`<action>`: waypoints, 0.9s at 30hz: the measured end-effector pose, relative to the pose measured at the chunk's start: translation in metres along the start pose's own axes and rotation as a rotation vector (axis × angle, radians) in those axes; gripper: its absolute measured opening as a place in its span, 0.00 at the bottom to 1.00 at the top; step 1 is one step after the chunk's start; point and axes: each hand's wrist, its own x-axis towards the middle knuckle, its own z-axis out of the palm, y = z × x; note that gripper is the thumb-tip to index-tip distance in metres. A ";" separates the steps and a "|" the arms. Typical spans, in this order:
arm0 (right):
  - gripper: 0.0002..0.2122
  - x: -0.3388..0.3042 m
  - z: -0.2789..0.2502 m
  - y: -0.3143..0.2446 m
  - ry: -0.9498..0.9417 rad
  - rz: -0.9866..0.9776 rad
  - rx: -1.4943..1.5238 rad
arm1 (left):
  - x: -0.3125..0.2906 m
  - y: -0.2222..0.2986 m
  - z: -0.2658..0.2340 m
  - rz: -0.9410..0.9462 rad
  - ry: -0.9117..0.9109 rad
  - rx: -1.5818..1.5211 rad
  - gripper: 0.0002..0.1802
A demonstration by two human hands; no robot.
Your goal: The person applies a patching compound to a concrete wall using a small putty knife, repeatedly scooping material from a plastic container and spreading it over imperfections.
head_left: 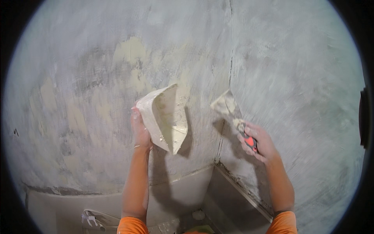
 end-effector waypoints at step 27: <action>0.23 0.117 -0.014 0.087 0.356 -0.586 -1.320 | -0.035 0.074 -0.015 0.026 0.198 0.234 0.44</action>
